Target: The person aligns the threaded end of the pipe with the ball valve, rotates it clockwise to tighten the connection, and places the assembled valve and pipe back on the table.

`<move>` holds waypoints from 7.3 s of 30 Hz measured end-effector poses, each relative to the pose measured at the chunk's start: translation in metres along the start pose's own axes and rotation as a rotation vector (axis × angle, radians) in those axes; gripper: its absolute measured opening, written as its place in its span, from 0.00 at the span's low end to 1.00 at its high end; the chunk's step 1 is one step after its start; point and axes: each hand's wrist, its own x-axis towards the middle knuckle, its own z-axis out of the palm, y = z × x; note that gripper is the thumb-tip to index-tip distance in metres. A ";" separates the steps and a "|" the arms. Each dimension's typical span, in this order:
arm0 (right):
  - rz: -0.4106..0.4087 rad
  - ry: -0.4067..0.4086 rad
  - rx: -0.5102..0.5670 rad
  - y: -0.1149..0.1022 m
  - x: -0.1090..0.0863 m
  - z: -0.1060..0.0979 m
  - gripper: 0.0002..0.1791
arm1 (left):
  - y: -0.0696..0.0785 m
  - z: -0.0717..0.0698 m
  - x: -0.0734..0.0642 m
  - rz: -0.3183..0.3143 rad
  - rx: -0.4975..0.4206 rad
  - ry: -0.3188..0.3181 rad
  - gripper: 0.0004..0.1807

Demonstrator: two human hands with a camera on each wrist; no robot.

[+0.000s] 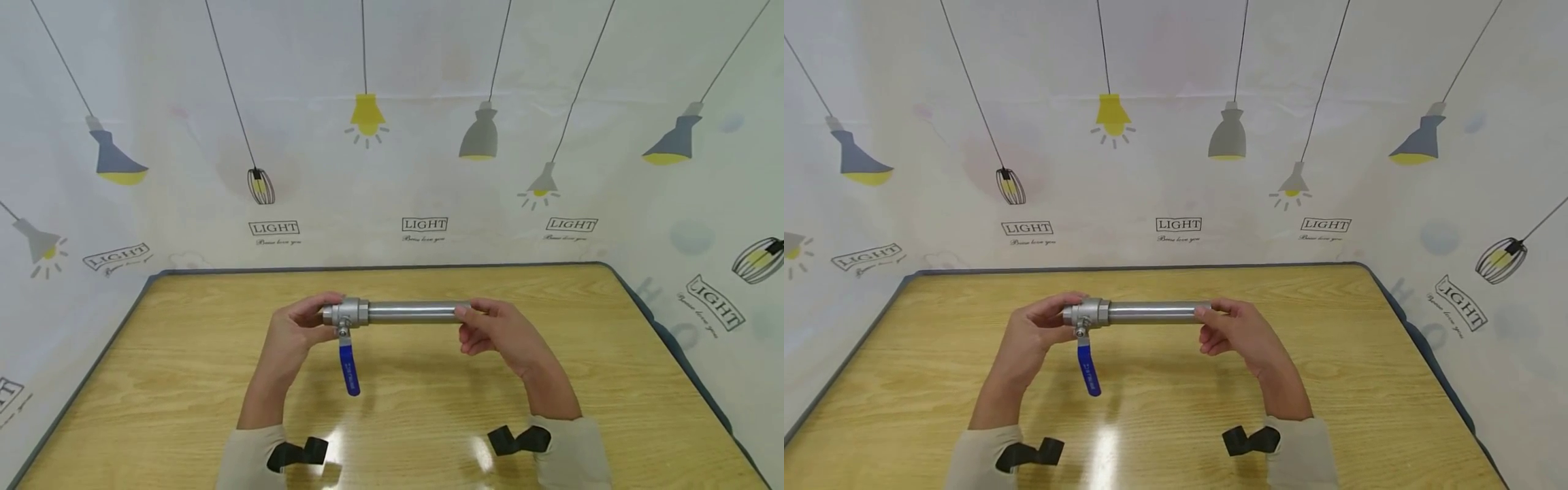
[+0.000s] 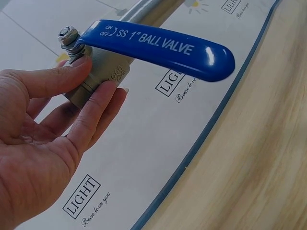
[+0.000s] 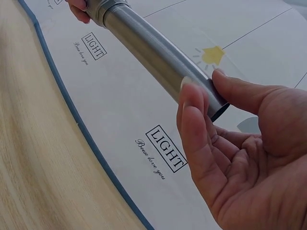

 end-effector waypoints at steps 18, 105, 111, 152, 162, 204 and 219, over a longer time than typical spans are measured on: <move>-0.017 -0.001 0.015 0.001 0.002 -0.002 0.24 | 0.000 0.001 0.000 -0.001 -0.010 0.000 0.24; -0.027 0.039 0.048 0.001 -0.003 -0.001 0.27 | 0.000 0.003 0.000 0.003 0.000 -0.004 0.23; -0.016 0.056 0.026 0.001 -0.003 0.000 0.26 | 0.000 0.003 0.000 -0.004 -0.002 -0.007 0.23; -0.066 0.019 0.067 0.000 -0.001 -0.001 0.27 | 0.002 0.002 0.001 0.003 0.003 0.008 0.23; -0.030 0.043 0.046 -0.001 -0.002 0.000 0.25 | 0.002 0.002 0.000 0.008 -0.011 -0.001 0.24; -0.091 0.021 0.063 -0.001 -0.003 0.000 0.30 | 0.005 0.001 -0.001 0.032 0.011 0.004 0.24; -0.074 0.025 0.058 -0.003 -0.004 -0.001 0.29 | 0.006 0.001 -0.001 0.013 0.006 0.017 0.24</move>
